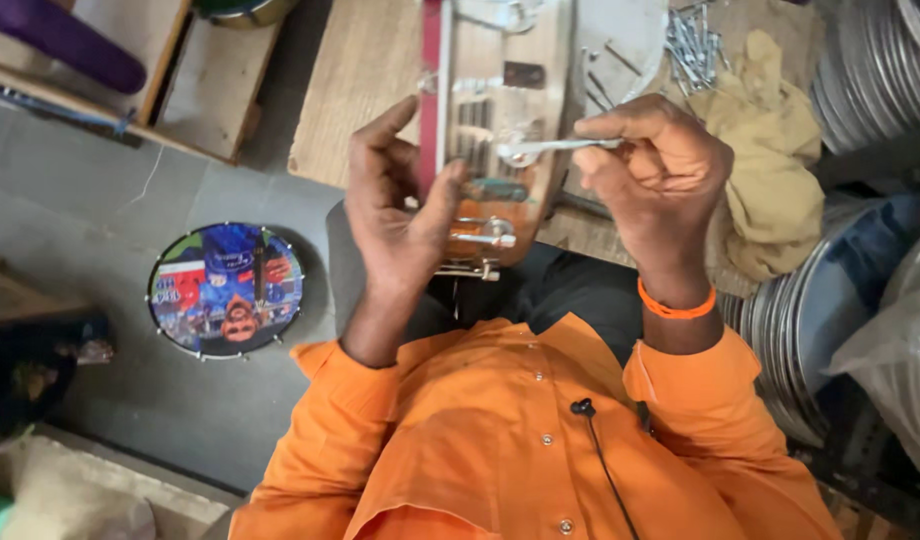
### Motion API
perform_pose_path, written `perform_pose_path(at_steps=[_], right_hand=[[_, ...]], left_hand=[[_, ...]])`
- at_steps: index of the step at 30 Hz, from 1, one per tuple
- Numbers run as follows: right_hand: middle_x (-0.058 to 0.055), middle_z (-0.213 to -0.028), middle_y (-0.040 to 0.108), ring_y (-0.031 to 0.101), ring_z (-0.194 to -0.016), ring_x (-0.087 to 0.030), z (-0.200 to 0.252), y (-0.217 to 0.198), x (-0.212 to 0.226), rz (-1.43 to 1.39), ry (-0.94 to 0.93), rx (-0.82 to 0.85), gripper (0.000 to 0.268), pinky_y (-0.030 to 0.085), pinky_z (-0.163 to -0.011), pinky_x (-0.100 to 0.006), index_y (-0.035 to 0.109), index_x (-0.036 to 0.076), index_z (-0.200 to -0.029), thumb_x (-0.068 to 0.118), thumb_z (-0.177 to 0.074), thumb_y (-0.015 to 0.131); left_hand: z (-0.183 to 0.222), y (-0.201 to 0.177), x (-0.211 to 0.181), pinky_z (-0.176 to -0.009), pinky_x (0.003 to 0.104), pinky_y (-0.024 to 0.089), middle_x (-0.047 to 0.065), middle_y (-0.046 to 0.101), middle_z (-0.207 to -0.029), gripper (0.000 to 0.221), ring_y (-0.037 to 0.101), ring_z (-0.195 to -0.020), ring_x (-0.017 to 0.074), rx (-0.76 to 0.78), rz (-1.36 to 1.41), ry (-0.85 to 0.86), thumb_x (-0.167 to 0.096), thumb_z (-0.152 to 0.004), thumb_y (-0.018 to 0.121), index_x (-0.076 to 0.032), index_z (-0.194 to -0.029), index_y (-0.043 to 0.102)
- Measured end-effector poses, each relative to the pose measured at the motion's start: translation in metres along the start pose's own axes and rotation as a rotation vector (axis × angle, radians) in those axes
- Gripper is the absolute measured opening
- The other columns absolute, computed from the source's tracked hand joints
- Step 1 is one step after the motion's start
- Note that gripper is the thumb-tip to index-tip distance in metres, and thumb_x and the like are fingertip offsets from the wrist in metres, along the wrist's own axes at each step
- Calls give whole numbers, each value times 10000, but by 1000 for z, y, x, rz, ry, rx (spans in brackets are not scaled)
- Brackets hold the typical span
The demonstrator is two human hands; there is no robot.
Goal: The person repairs a snare drum by attaching and tightening hardware components using a wrench and a hammer.
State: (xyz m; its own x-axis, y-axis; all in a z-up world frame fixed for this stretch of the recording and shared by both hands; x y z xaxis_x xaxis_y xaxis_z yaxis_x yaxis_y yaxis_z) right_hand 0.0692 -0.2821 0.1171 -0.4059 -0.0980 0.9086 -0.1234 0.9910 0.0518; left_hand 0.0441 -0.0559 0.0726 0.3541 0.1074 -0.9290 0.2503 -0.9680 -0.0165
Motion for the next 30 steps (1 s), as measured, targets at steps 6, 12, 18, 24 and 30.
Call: perform_pose_path(at_steps=[6, 12, 18, 24, 30], right_hand=[[-42, -934, 649, 517, -766, -74, -18, 49, 21, 379, -227, 176, 111, 444, -700, -213, 735, -1, -1078, -53, -1020, 814], [-35, -917, 661, 494, -801, -108, -35, 62, 27, 562, -375, 281, 111, 429, -711, -243, 761, 22, -1057, 35, -1028, 867], [-80, -946, 692, 560, -873, -163, -31, 60, 30, 710, -346, 369, 127, 474, -790, -312, 765, 14, -1077, 82, -981, 813], [-67, -1115, 719, 653, -981, -124, -19, 48, 15, 645, -247, 340, 302, 575, -881, -256, 715, 43, -1280, 204, -1055, 837], [-78, -1179, 700, 644, -1022, -152, -9, 50, 15, 613, -236, 305, 490, 543, -923, -271, 655, 25, -1332, 235, -961, 896]], left_hand=[[8, -1, 13, -722, 183, 473, -14, 604, -899, 390, 550, -774, 31, -25, 145, -6, -23, -1004, 817, -7, -1287, 549], [8, -3, 11, -675, 179, 464, 1, 593, -914, 567, 529, -760, 28, -53, 125, 0, -44, -955, 842, -22, -1394, 484], [8, -11, 6, -689, 179, 488, 4, 634, -969, 486, 576, -798, 38, -61, 89, 76, -42, -997, 826, -30, -1396, 549], [7, -15, 4, -691, 182, 495, -3, 616, -980, 444, 573, -798, 40, -87, 84, 137, -49, -996, 822, -22, -1372, 587], [10, -14, 4, -715, 195, 488, 1, 580, -985, 443, 550, -798, 49, -97, 61, 120, -52, -992, 825, -12, -1369, 595]])
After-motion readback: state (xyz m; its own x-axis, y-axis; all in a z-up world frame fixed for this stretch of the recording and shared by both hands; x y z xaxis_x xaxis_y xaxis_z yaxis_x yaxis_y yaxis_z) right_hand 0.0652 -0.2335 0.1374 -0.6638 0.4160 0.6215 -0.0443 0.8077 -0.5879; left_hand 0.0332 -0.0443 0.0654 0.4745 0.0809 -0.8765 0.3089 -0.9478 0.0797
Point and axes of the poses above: each hand's wrist, its own z-axis away from the middle knuckle, its own y-axis out of the palm, x = y × z, the point moved 6 cm from there along -z, towards the middle knuckle
